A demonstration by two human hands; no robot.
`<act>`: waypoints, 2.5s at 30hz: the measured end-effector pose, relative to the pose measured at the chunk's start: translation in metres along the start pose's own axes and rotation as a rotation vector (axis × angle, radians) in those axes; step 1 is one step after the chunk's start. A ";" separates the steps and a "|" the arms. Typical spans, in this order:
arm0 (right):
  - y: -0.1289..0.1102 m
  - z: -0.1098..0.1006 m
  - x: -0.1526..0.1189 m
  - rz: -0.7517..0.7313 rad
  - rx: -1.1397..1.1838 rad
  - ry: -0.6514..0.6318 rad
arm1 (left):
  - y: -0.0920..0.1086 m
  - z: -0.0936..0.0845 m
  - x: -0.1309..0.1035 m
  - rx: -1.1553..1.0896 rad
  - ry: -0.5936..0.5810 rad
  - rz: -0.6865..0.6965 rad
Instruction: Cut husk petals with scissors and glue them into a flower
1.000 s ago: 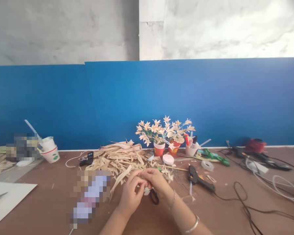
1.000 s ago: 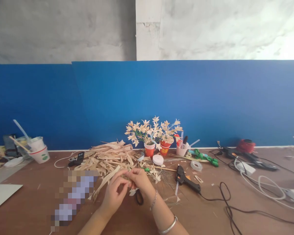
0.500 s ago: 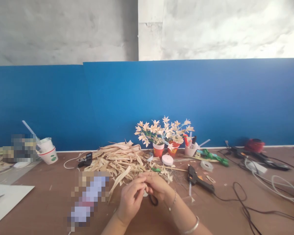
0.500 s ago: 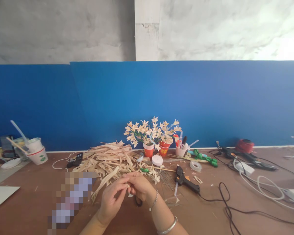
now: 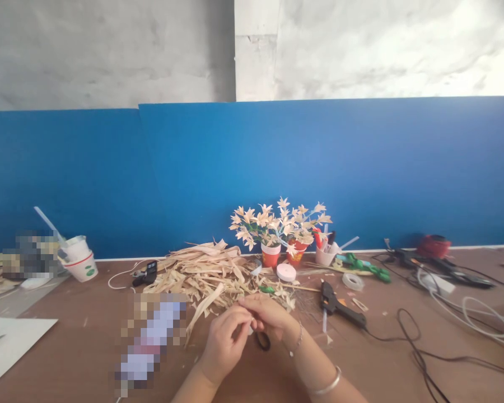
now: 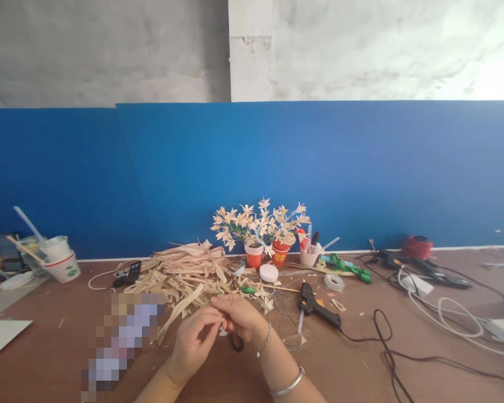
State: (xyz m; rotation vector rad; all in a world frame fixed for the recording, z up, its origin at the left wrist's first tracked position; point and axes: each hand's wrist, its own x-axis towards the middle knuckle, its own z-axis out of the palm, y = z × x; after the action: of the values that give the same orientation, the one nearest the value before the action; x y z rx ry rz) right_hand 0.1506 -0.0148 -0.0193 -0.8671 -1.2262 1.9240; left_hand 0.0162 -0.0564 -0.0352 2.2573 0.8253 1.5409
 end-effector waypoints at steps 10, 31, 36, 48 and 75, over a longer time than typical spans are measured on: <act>-0.008 0.003 0.000 -0.172 -0.365 0.254 | -0.023 0.005 -0.003 0.163 0.240 -0.254; -0.002 0.007 0.003 -0.097 -0.159 0.271 | -0.033 0.009 -0.004 -0.180 0.228 -0.555; 0.002 0.004 0.006 -0.116 -0.171 0.292 | -0.029 0.005 -0.002 0.033 0.183 -0.350; -0.004 0.004 -0.002 -0.328 -0.957 0.387 | -0.036 0.005 0.000 -0.129 0.127 -0.469; 0.007 0.003 -0.005 -0.605 -1.190 0.509 | -0.029 0.005 0.011 -0.786 0.069 -0.816</act>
State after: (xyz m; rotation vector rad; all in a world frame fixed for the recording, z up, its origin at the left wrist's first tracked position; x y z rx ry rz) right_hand 0.1495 -0.0227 -0.0234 -1.2219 -1.9612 0.3269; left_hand 0.0153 -0.0265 -0.0437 1.1057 0.8075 1.2178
